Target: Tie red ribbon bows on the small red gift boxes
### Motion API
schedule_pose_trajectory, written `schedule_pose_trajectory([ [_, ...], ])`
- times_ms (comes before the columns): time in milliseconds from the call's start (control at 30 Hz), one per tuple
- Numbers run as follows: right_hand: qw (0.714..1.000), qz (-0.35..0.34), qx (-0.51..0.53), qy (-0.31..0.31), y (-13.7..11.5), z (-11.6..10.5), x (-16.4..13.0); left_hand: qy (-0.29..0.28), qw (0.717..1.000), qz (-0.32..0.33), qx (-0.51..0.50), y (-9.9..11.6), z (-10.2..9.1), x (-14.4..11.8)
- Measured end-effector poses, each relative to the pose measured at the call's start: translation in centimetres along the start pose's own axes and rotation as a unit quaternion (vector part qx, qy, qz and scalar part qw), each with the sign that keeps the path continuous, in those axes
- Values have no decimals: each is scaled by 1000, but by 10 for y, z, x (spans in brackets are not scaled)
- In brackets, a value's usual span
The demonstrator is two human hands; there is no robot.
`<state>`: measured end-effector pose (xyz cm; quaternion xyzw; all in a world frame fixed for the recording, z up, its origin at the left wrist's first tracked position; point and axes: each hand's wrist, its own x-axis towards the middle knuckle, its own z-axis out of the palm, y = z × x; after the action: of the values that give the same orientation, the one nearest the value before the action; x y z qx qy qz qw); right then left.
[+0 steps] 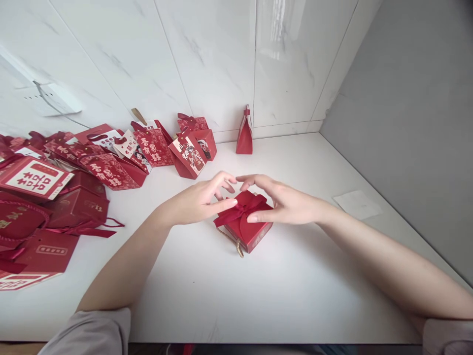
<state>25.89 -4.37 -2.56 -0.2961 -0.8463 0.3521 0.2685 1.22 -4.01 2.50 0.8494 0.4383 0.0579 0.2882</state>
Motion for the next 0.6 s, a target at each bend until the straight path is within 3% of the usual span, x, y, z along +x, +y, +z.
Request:
schedule_pose_trajectory([
  [67,999,21,21,-35,11,-14,-2,-11,1000,-14,-24,-4,-7,-2],
  [233,979,41,104,-170,50,-33,-5,-161,987,-16,11,-21,-11,-3],
  [367,958,78,139,-238,72,-27,-3,-175,984,28,-4,-40,4,12],
  [533,959,81,204,-177,89,-9,5,-134,973,97,-159,-72,35,39],
  [600,964,51,237,-107,98,2,9,-65,973,91,-203,-87,49,49],
])
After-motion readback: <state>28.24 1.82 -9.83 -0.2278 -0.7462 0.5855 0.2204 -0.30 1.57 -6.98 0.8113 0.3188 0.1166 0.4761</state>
